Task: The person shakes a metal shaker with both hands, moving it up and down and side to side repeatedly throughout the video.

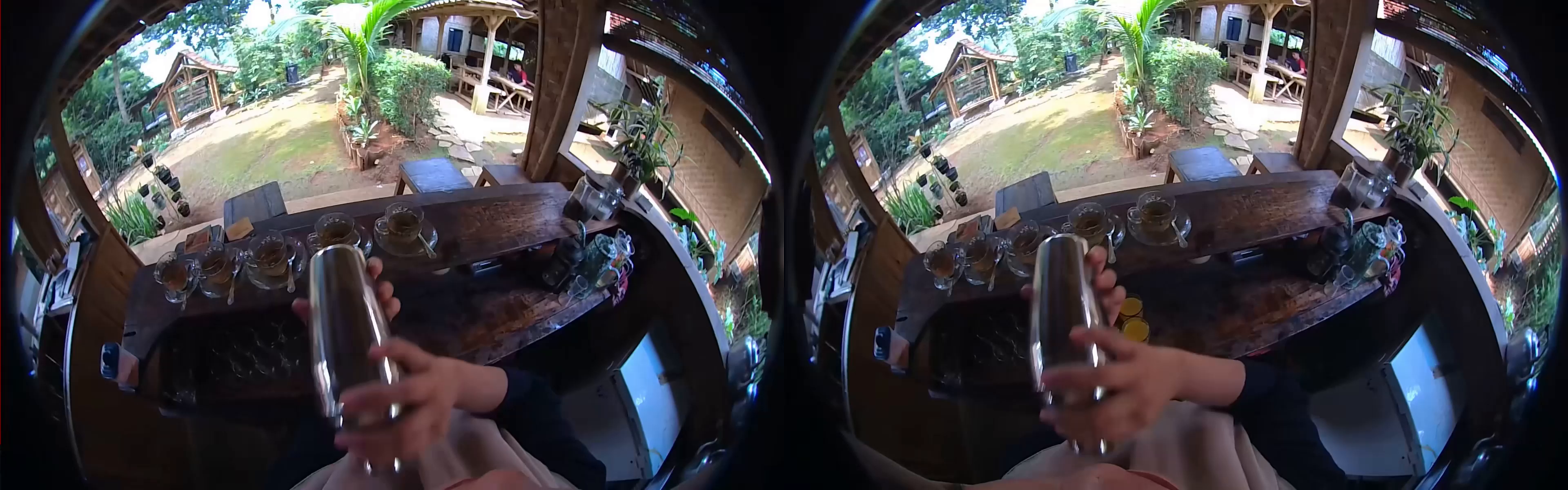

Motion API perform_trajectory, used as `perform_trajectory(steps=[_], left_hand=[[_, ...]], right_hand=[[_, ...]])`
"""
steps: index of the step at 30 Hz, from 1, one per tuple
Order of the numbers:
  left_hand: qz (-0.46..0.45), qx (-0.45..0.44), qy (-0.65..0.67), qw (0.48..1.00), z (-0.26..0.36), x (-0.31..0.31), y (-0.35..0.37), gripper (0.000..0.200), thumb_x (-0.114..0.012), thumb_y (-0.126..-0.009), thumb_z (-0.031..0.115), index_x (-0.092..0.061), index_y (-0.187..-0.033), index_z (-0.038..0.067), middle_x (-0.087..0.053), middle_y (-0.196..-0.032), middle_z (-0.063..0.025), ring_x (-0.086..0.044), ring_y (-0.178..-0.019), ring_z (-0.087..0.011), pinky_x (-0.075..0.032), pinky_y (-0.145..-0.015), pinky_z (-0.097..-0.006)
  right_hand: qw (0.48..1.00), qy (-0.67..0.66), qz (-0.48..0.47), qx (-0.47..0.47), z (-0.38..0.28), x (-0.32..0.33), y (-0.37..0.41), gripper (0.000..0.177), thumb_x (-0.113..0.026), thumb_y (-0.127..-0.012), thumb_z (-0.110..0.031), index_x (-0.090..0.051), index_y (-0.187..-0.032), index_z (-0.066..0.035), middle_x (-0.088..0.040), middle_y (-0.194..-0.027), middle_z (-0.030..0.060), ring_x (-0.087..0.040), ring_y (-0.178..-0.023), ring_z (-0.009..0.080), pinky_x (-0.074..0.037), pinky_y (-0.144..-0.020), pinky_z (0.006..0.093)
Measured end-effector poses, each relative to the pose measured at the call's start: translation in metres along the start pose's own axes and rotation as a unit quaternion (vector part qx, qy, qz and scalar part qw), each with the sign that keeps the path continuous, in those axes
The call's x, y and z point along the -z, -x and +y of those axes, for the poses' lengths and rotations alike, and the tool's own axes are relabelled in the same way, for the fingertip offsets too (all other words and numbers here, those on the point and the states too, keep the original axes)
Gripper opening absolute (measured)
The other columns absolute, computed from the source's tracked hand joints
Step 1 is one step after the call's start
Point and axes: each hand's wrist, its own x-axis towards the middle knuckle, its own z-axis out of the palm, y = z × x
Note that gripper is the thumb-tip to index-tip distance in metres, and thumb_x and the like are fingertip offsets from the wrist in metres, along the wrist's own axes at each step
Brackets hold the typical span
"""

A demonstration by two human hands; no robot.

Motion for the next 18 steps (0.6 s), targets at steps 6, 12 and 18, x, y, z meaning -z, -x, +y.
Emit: perform_trajectory(steps=[6, 12, 18], left_hand=[[0.443, -0.113, -0.143, 0.878, 0.001, 0.021, 0.029, 0.051, -0.045, -0.092, 0.042, -0.048, -0.123, 0.001, -0.058, -0.112, -0.0144, -0.06, -0.1, -0.0252, -0.052, -0.084, -0.0377], [0.178, 0.0, -0.152, 0.972, 0.023, -0.043, 0.012, 0.076, -0.045, -0.088, 0.056, -0.035, -0.134, -0.004, -0.045, -0.131, -0.0236, -0.048, -0.118, -0.0345, -0.048, -0.092, -0.0423], [0.451, -0.118, -0.204, 0.861, 0.017, -0.017, 0.0, 0.041, -0.035, -0.095, 0.035, -0.052, -0.116, 0.003, -0.061, -0.105, -0.0121, -0.062, -0.096, -0.0233, -0.054, -0.081, -0.0367]], right_hand=[[0.919, 0.327, 0.007, -0.22, -0.037, 0.035, -0.062, 0.044, -0.078, -0.069, -0.028, -0.062, -0.104, -0.006, -0.062, -0.109, 0.0115, -0.051, -0.115, 0.0312, -0.036, -0.096, 0.0576], [0.925, 0.241, -0.193, 0.22, -0.078, -0.008, -0.078, 0.045, -0.077, -0.068, -0.029, -0.063, -0.105, -0.007, -0.06, -0.112, 0.0079, -0.051, -0.116, 0.0308, -0.029, -0.1, 0.0601], [0.936, 0.303, -0.032, -0.178, -0.047, 0.012, -0.078, 0.044, -0.076, -0.068, -0.031, -0.062, -0.105, -0.011, -0.06, -0.114, 0.0073, -0.053, -0.114, 0.0321, -0.031, -0.098, 0.0587]])
